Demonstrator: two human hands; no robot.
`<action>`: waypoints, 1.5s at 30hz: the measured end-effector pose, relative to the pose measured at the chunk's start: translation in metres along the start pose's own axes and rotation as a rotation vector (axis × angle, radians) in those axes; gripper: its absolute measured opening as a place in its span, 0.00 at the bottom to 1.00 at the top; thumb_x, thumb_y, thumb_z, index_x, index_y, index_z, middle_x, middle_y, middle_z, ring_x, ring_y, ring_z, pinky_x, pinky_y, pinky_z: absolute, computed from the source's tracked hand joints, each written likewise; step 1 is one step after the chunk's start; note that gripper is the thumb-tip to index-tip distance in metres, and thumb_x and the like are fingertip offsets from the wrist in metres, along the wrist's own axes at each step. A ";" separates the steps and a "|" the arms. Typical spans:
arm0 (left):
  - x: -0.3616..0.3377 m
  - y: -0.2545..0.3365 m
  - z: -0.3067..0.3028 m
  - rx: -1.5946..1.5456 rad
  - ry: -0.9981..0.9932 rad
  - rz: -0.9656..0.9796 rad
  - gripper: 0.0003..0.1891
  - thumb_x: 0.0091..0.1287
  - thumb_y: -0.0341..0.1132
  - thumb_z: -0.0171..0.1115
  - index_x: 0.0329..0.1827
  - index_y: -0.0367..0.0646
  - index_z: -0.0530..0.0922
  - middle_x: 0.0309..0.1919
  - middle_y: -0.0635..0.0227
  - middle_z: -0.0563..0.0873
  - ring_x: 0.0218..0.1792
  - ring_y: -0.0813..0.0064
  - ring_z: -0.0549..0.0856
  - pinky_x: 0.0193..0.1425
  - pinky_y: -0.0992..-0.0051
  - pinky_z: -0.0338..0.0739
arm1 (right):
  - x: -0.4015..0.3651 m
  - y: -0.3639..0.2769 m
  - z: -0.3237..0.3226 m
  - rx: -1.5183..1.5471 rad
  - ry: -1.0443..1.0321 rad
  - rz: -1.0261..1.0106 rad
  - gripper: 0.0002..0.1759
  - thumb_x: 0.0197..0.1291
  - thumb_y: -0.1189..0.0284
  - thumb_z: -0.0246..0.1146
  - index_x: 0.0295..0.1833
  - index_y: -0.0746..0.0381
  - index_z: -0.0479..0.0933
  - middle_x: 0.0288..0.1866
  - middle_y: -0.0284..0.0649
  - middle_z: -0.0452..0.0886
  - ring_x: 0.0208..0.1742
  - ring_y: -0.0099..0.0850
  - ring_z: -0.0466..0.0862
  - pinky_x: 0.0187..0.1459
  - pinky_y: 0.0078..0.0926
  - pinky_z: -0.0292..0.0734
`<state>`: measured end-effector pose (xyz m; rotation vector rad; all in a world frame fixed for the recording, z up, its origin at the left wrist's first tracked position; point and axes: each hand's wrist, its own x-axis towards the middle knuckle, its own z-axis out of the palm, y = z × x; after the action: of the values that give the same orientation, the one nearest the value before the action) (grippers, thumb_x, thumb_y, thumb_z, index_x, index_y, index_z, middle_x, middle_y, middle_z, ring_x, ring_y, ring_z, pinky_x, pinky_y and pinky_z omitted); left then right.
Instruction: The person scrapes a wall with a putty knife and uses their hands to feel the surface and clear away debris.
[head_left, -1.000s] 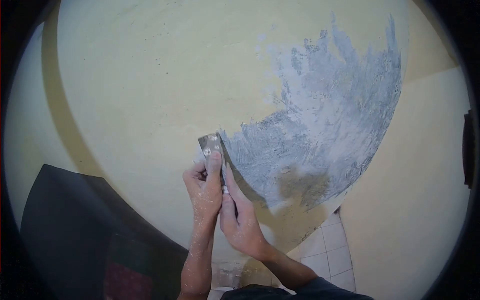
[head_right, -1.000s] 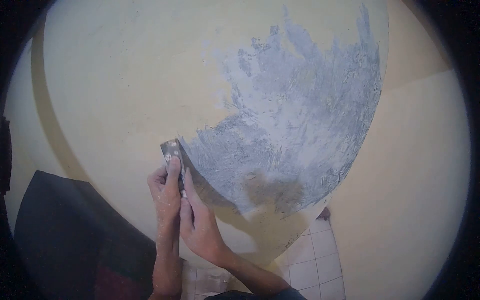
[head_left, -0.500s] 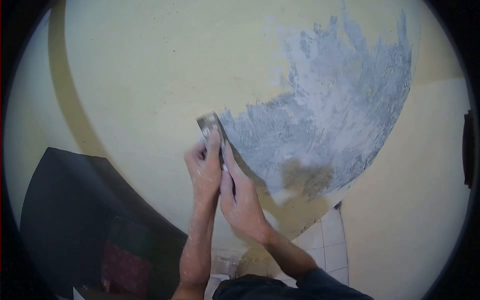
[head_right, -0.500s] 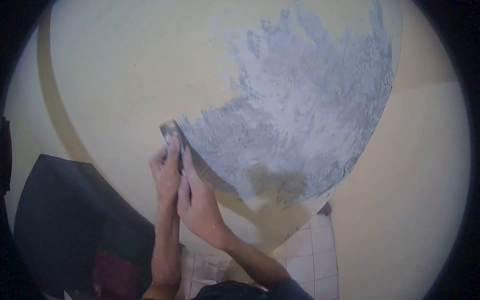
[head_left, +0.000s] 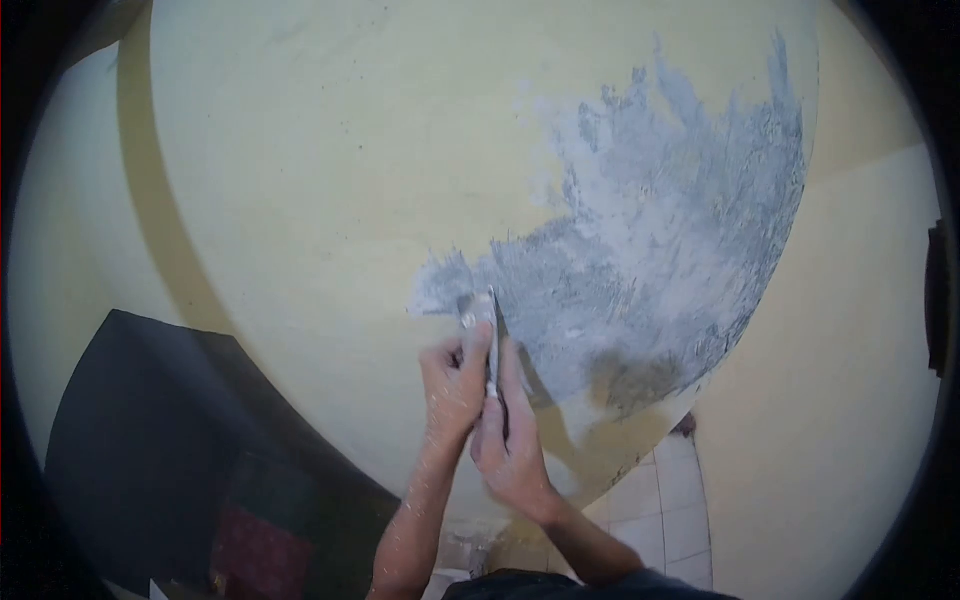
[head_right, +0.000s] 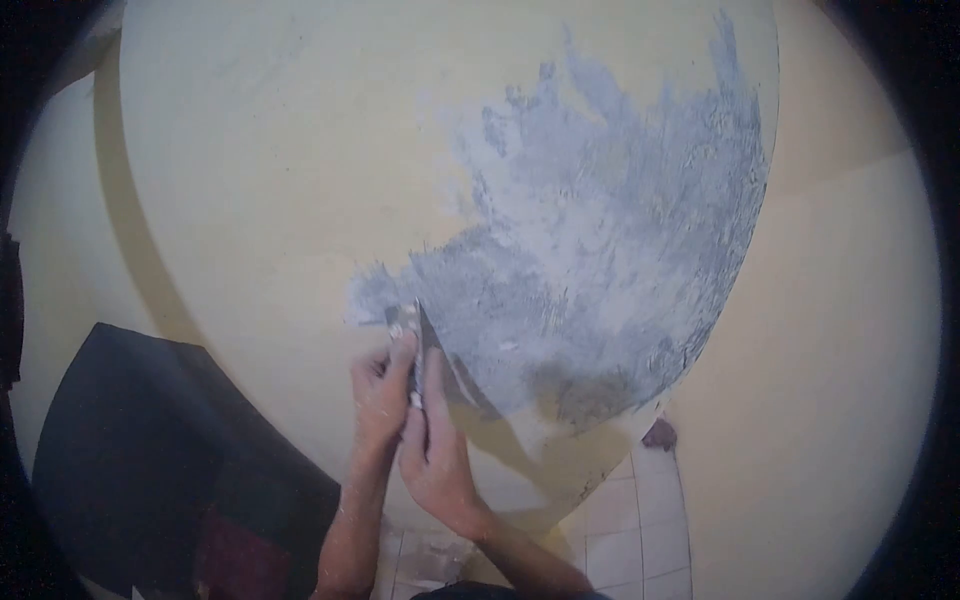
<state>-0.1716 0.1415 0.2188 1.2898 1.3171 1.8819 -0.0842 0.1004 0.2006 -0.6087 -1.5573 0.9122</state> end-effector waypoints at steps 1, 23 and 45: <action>0.000 -0.003 0.004 -0.047 0.007 0.000 0.23 0.70 0.41 0.61 0.17 0.39 0.74 0.15 0.82 0.70 0.20 0.90 0.65 0.21 0.80 0.56 | -0.003 0.007 -0.003 -0.020 0.030 0.005 0.30 0.70 0.78 0.41 0.77 0.69 0.46 0.40 0.40 0.75 0.28 0.19 0.71 0.30 0.18 0.70; 0.016 0.012 0.011 -0.090 0.096 0.071 0.22 0.71 0.40 0.60 0.18 0.39 0.72 0.17 0.83 0.68 0.22 0.91 0.64 0.23 0.80 0.54 | 0.029 -0.006 -0.016 -0.142 -0.045 -0.185 0.32 0.64 0.81 0.46 0.74 0.73 0.49 0.55 0.70 0.72 0.52 0.60 0.77 0.53 0.38 0.72; -0.032 -0.027 0.005 -0.449 -0.321 -0.314 0.10 0.63 0.37 0.69 0.28 0.42 0.81 0.18 0.76 0.78 0.16 0.88 0.72 0.20 0.83 0.63 | 0.012 -0.006 -0.072 0.608 0.505 -0.352 0.21 0.69 0.58 0.43 0.25 0.58 0.65 0.25 0.36 0.66 0.31 0.30 0.67 0.37 0.30 0.62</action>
<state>-0.1566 0.1290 0.1815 1.0266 0.8147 1.5549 -0.0156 0.1218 0.2142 -0.1005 -0.8319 0.8226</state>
